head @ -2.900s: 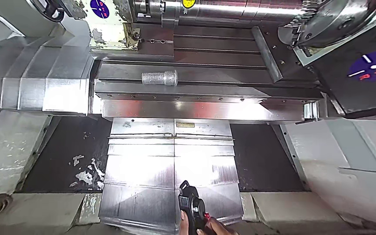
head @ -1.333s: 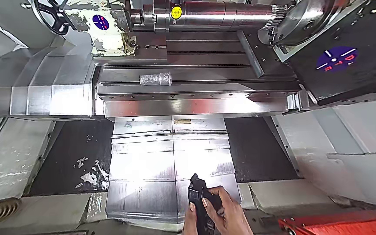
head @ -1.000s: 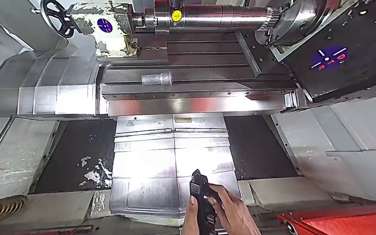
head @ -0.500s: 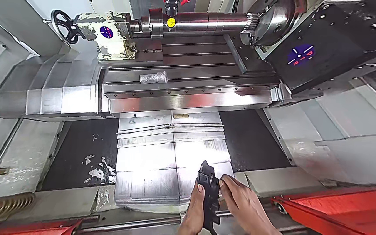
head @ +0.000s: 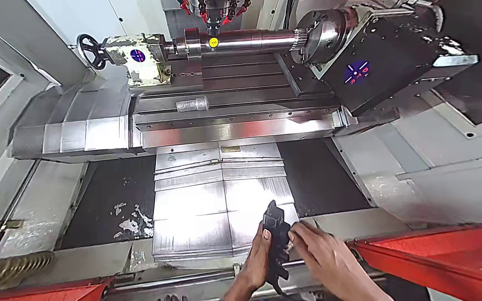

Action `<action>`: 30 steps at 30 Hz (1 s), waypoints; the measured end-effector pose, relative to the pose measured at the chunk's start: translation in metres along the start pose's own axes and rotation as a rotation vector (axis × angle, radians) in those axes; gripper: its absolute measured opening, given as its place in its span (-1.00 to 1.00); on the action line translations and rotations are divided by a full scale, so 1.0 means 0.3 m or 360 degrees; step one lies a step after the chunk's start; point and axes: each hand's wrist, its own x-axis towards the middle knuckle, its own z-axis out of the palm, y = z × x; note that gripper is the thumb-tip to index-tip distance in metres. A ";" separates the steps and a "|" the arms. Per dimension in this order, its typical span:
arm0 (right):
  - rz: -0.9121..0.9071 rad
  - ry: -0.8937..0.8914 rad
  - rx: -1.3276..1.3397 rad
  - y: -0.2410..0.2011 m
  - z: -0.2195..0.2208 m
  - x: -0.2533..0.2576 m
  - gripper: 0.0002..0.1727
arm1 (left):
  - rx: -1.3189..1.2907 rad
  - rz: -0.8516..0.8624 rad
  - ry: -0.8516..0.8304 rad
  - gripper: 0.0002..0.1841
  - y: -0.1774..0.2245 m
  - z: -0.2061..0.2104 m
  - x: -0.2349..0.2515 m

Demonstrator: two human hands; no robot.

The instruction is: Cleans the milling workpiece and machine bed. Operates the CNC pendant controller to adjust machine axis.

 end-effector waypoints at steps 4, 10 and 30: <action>0.0108 -0.0271 0.0030 0.006 -0.015 -0.022 -0.55 | 0.0115 0.0028 -0.0005 0.13 0.010 0.001 0.004; 0.0097 -0.0151 0.0004 0.013 -0.025 -0.056 -0.58 | 0.0139 0.0051 -0.0079 0.12 0.022 0.023 -0.013; 0.0069 -0.0200 0.0057 0.031 -0.125 -0.186 -0.55 | 0.0209 0.0216 -0.0217 -0.14 0.021 0.124 -0.055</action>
